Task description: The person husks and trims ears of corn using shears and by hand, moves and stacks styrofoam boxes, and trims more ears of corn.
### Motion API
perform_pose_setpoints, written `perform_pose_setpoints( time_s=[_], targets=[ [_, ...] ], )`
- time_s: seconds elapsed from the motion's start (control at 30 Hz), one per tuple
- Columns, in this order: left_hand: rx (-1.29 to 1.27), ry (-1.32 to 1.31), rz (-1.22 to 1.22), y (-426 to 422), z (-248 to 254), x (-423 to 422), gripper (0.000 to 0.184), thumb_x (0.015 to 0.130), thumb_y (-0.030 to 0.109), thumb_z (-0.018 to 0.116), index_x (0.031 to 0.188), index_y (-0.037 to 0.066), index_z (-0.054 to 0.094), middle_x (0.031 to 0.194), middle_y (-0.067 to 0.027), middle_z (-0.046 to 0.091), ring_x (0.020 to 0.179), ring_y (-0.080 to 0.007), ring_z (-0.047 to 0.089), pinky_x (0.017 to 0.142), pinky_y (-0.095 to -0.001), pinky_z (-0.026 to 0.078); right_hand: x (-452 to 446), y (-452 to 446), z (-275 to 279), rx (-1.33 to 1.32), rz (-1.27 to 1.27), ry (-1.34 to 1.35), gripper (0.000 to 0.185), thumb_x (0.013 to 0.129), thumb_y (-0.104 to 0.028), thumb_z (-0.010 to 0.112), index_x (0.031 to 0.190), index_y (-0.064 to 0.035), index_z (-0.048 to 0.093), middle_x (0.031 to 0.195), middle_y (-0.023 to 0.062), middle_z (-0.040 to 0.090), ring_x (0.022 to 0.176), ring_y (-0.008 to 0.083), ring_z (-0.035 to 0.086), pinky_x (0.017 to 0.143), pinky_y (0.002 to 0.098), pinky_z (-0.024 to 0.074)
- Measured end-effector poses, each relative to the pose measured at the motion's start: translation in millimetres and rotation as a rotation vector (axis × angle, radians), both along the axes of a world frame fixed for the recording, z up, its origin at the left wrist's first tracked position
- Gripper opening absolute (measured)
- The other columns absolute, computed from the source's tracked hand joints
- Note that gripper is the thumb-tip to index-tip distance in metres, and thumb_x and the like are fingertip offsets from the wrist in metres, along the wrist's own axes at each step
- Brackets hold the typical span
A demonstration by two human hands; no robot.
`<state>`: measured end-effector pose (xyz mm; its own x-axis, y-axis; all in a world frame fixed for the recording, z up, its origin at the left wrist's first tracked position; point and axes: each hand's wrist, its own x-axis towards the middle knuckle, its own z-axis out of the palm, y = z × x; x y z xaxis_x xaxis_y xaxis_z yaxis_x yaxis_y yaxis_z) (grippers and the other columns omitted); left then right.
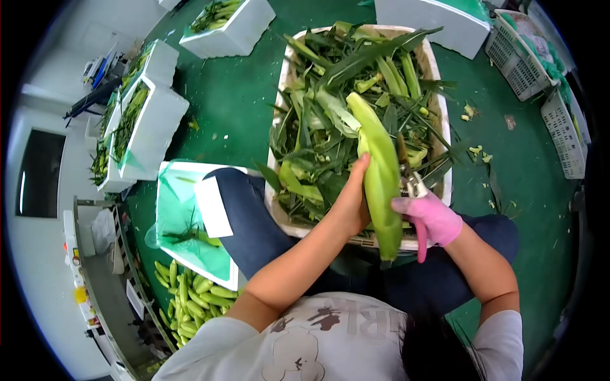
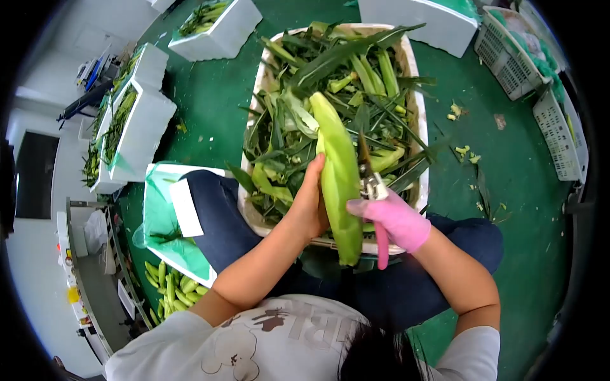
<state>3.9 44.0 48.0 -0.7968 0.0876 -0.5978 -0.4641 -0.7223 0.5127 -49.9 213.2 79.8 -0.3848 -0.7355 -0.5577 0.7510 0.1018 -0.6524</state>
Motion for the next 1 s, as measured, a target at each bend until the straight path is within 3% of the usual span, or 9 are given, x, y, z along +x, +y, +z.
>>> perform_pose_setpoints(
  time_s=[0.07,0.2,0.3,0.43,0.53,0.57,0.7,0.93,1.0],
  targets=[
    [0.012,-0.072,0.011,-7,-13,1,0.076,0.091,0.071,0.046,0.137,0.011,0.049,0.126,-0.0136,0.059,0.116,-0.0289,0.057,0.101,-0.0472,0.045,-1,-4,-19,0.095,0.132,0.322,0.050,0.087,-0.022,0.065,0.131,-0.0014,0.051,0.109,0.0080,0.063,0.095,0.0152,0.063,0.088,0.0310,0.0514],
    [-0.204,0.088,0.036,-16,-23,3,0.064,0.095,0.058,0.053,0.135,0.009,0.046,0.118,-0.0150,0.061,0.106,-0.0288,0.062,0.090,-0.0454,0.051,-5,0,-14,0.134,0.019,0.515,0.055,0.084,-0.024,0.071,0.129,0.0002,0.050,0.107,0.0075,0.062,0.091,0.0128,0.057,0.086,0.0288,0.0482],
    [-0.326,0.089,0.071,-29,-14,4,0.057,0.097,0.045,0.058,0.134,0.006,0.039,0.114,-0.0159,0.061,0.092,-0.0279,0.067,0.075,-0.0422,0.057,-17,9,-4,0.387,0.059,0.931,0.073,0.076,-0.030,0.078,0.133,0.0025,0.047,0.118,0.0191,0.059,0.110,0.0296,0.058,0.098,0.0360,0.0455],
    [-0.889,0.330,-0.061,-39,-19,10,0.078,0.088,0.023,0.072,0.151,0.010,0.028,0.125,-0.0169,0.059,0.108,-0.0308,0.063,0.092,-0.0370,0.050,-25,15,-11,0.420,0.103,1.150,0.080,0.074,-0.037,0.078,0.135,0.0040,0.045,0.119,0.0247,0.057,0.115,0.0381,0.055,0.102,0.0406,0.0425],
    [-1.428,0.237,-0.206,-28,6,16,0.087,0.080,0.025,0.079,0.150,0.008,0.030,0.132,-0.0206,0.056,0.116,-0.0311,0.060,0.096,-0.0381,0.048,-25,12,-9,0.473,0.170,1.136,0.083,0.074,-0.041,0.077,0.135,0.0046,0.045,0.121,0.0264,0.056,0.115,0.0407,0.054,0.102,0.0422,0.0419],
    [-1.538,0.216,-0.192,-26,4,15,0.093,0.073,0.026,0.083,0.149,0.007,0.032,0.134,-0.0232,0.054,0.120,-0.0331,0.057,0.098,-0.0402,0.047,-25,13,-14,0.465,0.160,1.161,0.083,0.073,-0.044,0.076,0.133,0.0046,0.046,0.120,0.0266,0.055,0.115,0.0411,0.053,0.102,0.0429,0.0420],
    [-1.815,0.167,-0.144,-19,-2,13,0.084,0.074,0.025,0.082,0.141,0.004,0.036,0.127,-0.0219,0.054,0.113,-0.0413,0.057,0.092,-0.0466,0.049,-29,13,-15,0.564,0.269,1.203,0.081,0.072,-0.045,0.075,0.130,0.0040,0.047,0.119,0.0262,0.054,0.119,0.0409,0.051,0.103,0.0427,0.0413],
    [-1.925,0.184,-0.307,-8,-2,11,0.065,0.073,0.022,0.080,0.125,0.002,0.048,0.110,-0.0175,0.055,0.101,-0.0377,0.060,0.080,-0.0450,0.053,-37,13,-37,0.287,0.048,0.913,0.075,0.072,-0.038,0.077,0.126,0.0064,0.051,0.117,0.0261,0.056,0.109,0.0371,0.057,0.097,0.0400,0.0458],
    [-1.982,0.223,-0.367,-6,0,15,0.062,0.073,0.021,0.080,0.123,0.002,0.049,0.108,-0.0168,0.055,0.099,-0.0362,0.061,0.078,-0.0439,0.054,-44,15,-42,0.275,0.088,0.990,0.071,0.071,-0.034,0.077,0.126,0.0044,0.053,0.114,0.0255,0.058,0.104,0.0365,0.059,0.095,0.0393,0.0473]
  ],
)
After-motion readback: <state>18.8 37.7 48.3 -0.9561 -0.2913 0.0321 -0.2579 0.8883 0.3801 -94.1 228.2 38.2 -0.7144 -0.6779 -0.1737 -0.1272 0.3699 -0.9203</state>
